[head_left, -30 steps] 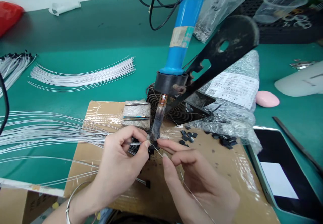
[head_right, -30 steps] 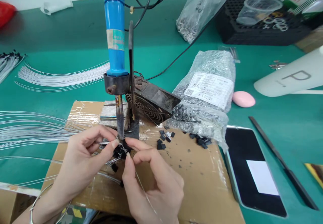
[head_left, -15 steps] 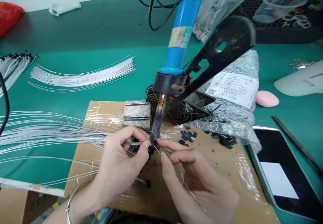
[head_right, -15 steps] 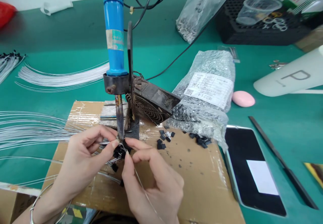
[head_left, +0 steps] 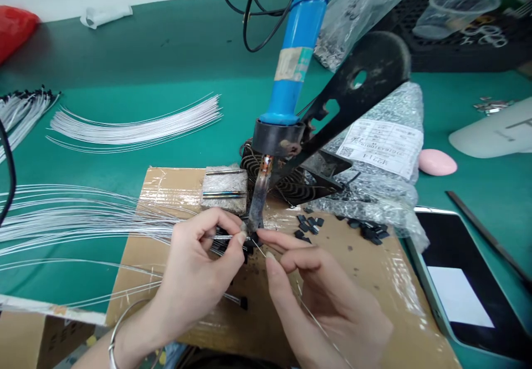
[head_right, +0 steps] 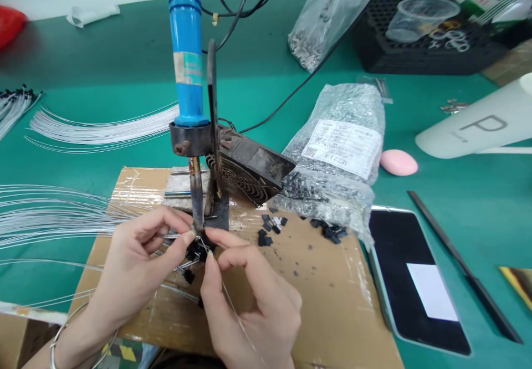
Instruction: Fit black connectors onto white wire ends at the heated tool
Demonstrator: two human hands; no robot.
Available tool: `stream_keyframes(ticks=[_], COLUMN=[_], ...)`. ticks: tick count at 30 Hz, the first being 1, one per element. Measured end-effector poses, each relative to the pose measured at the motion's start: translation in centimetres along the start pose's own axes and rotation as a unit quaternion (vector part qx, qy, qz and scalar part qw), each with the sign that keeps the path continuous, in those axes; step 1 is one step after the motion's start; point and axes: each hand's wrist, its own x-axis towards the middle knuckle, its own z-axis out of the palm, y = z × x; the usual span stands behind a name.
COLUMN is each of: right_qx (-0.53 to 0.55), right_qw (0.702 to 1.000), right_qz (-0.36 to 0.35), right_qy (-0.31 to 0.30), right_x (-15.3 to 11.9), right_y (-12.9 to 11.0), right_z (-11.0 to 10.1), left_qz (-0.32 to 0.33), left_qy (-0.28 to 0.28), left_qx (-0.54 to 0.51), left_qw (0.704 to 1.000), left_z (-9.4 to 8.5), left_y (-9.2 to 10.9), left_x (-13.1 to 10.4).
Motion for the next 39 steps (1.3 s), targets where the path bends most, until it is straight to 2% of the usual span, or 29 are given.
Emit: stream_keyframes(ticks=[11, 39], right_qx=[0.024, 0.003], right_qw=[1.0, 1.0], right_qz=[0.005, -0.013], right_qy=[0.004, 0.001], right_x=[-0.02, 0.16], right_y=[0.3, 0.32], right_z=[0.2, 0.14], left_qz=[-0.008, -0.008], left_qy=[-0.01, -0.007], left_qx=[0.01, 0.003], left_qw=[1.0, 1.0], left_z=[0.09, 0.14], left_y=[-0.04, -0.09], left_x=[0.04, 0.04])
